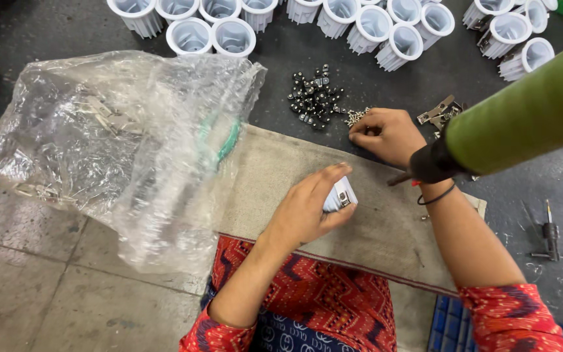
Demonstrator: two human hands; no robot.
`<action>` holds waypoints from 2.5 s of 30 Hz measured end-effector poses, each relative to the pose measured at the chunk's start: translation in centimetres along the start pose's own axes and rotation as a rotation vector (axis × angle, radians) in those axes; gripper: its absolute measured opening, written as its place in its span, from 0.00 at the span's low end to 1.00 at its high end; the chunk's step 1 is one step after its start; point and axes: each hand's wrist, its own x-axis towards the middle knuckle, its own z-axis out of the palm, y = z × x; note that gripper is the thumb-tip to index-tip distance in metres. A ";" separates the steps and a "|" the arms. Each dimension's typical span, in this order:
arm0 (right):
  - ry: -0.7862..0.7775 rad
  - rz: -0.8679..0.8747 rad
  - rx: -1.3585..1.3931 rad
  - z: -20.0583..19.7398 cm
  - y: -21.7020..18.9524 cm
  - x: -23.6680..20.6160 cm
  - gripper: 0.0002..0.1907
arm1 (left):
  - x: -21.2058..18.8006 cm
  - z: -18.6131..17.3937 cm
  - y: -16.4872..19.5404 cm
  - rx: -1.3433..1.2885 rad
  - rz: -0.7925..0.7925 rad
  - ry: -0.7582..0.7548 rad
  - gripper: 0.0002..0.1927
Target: The person assembles white plastic lamp holder bases at a factory workbench. They pick small screws and metal terminal parts from the table, position them into the holder, and drive the screws in with a green electric screwdriver, completing one holder at a time and setting finished units aside.
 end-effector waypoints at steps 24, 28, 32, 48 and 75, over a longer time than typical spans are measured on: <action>0.150 -0.424 -0.042 0.4 -10.0 -8.6 0.14 | 0.1 0.0 0.0 0.008 -0.033 -0.005 0.36; 0.144 -0.501 -0.190 0.1 -10.1 -9.0 0.15 | 0.1 -0.1 -0.1 0.013 -0.022 -0.007 0.37; 0.154 -0.520 -0.222 0.5 -9.8 -9.8 0.16 | 0.0 0.0 -0.2 0.023 -0.006 0.012 0.36; 0.162 -0.532 -0.309 0.7 -10.1 -10.4 0.19 | 0.1 -0.4 0.2 -0.013 -0.028 -0.007 0.37; 0.673 -0.304 0.955 -3.7 -15.8 -8.3 0.09 | 0.0 0.3 -0.2 0.042 -0.009 0.037 0.32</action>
